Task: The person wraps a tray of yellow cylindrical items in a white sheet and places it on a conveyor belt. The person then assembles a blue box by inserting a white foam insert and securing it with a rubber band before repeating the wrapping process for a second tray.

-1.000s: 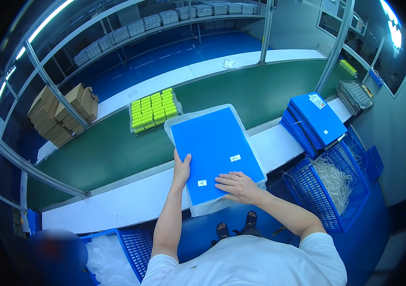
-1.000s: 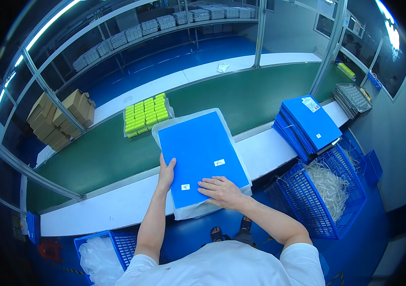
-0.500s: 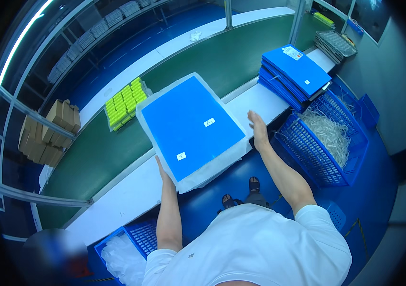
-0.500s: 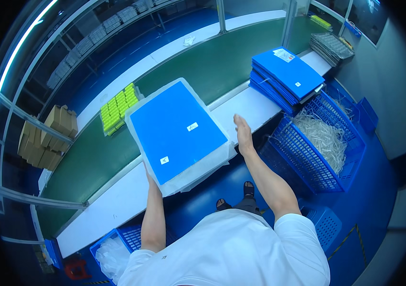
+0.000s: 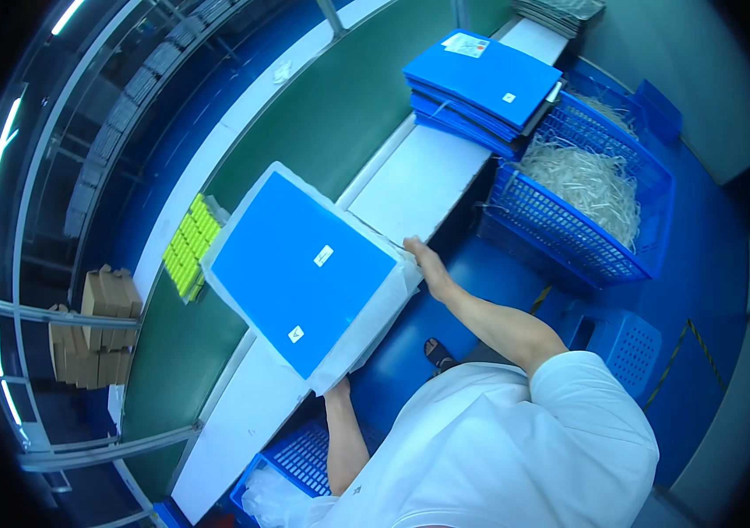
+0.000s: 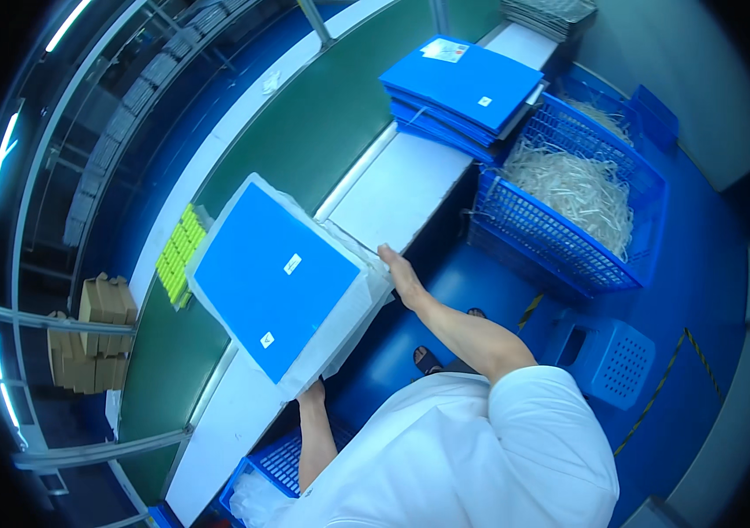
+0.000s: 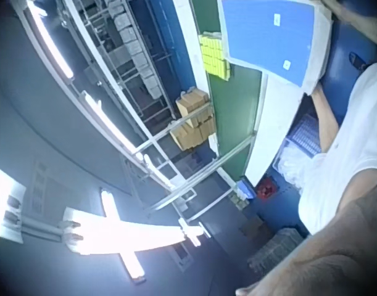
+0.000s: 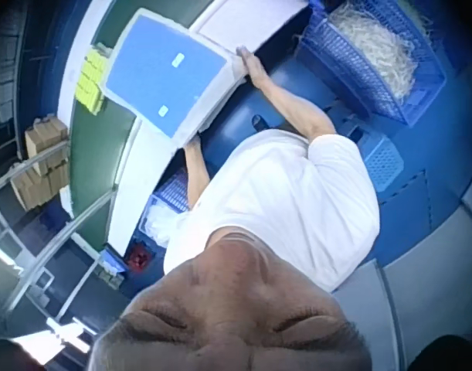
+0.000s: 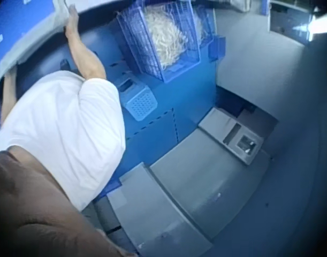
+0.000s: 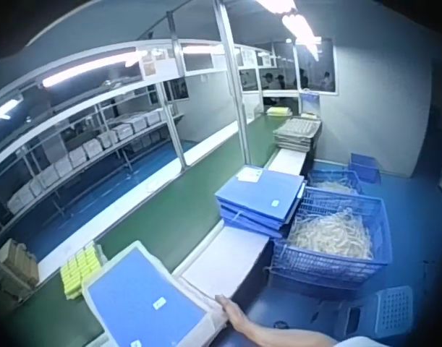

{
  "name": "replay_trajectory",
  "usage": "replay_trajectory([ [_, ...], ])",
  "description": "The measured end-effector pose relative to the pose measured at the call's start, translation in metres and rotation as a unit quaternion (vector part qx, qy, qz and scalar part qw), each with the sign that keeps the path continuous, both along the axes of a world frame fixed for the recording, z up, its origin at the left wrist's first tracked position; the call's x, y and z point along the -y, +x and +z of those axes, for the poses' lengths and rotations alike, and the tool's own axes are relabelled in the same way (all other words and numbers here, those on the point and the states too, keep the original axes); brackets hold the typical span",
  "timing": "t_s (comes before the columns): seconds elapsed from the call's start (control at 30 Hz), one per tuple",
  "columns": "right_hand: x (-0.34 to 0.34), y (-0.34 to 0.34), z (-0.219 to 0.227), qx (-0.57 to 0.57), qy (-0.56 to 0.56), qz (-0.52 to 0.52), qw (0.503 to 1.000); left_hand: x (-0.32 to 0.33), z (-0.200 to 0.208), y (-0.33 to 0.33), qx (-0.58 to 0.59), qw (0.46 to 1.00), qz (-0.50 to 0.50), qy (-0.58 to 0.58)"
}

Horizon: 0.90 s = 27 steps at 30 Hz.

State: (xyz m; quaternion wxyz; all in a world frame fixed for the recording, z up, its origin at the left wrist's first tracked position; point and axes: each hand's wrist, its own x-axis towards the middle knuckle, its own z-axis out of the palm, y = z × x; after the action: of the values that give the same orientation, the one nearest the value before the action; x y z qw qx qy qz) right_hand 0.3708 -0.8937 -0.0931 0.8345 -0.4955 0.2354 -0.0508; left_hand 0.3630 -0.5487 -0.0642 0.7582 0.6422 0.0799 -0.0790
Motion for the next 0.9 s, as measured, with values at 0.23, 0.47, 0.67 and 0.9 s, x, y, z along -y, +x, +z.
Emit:
replay_trajectory([
  [0.23,-0.024,0.01,0.112,0.19,-0.24,-0.081,0.948,0.058,0.053,-0.016,0.1,0.968,0.181,-0.14],
  [0.47,-0.03,0.051,0.105,0.008,-0.27,-0.134,0.953,0.105,0.074,0.016,0.145,0.952,0.268,0.016],
  [0.67,-0.026,0.066,0.108,0.073,-0.229,-0.076,0.968,0.077,0.06,0.031,0.097,0.975,0.197,0.037],
  [0.9,0.028,0.064,0.046,0.015,-0.043,-0.041,0.998,0.014,0.0,0.034,0.03,0.969,0.173,-0.172],
])
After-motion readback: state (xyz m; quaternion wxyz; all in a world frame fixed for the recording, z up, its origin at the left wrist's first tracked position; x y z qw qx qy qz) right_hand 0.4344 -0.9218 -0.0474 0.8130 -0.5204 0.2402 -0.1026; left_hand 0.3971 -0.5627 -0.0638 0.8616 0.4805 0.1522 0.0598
